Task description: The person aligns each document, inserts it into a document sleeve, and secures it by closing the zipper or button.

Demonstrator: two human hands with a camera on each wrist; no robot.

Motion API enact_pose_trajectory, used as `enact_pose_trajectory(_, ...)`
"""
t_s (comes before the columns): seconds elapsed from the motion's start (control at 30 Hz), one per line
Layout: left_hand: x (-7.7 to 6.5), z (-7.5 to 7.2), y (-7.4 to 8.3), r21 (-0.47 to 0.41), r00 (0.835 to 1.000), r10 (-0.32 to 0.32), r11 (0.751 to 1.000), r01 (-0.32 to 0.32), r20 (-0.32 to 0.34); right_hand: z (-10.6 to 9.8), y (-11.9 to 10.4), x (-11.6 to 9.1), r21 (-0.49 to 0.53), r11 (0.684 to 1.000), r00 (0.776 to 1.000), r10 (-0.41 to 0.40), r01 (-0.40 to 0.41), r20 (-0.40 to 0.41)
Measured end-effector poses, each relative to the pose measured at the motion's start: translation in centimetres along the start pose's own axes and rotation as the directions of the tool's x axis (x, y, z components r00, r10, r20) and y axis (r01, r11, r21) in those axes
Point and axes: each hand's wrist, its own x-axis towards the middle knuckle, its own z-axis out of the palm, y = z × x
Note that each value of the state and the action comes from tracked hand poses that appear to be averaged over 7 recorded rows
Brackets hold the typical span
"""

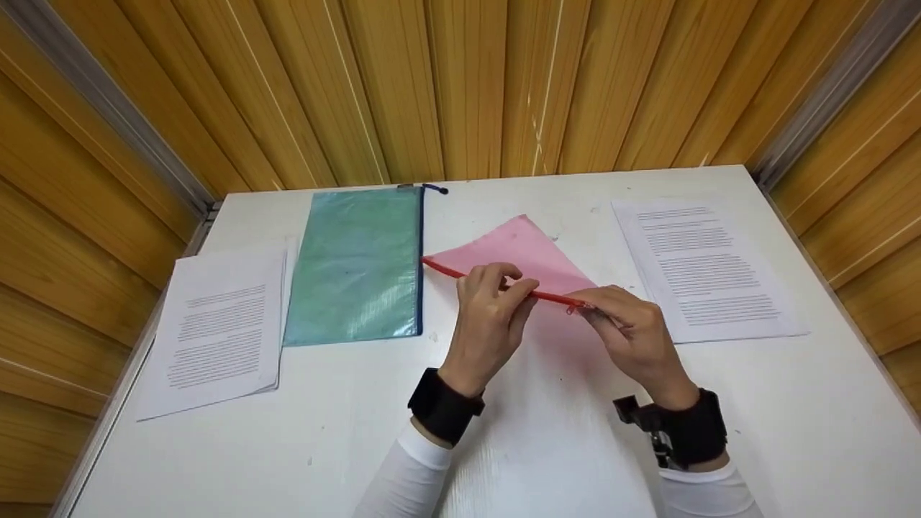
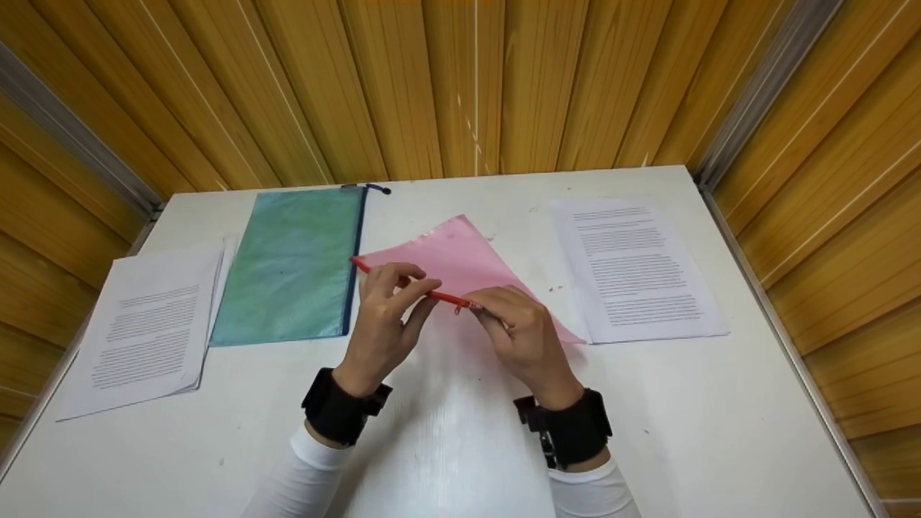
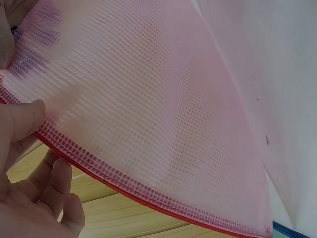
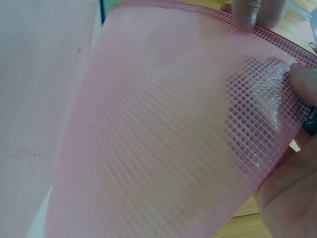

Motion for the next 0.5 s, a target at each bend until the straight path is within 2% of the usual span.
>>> enact_pose_trajectory(0.13,0.1,-0.5,-0.1,0.011,1.000,-0.006,1.000,0.007,-0.025,-0.8,-0.5,0.0,0.126,0.991,0.999,0.050,-0.048,-0.015)
enact_pose_trajectory(0.27,0.3,-1.0,-0.5,0.008,0.999,-0.018,1.000,0.018,-0.047,-1.6,-0.7,-0.1,0.209,0.975,0.996,0.081,-0.071,-0.040)
enact_pose_trajectory(0.5,0.6,-1.8,-0.8,0.002,0.994,0.009,1.000,-0.009,-0.110,-2.4,-0.9,-0.1,0.381,0.922,0.990,0.111,-0.070,-0.085)
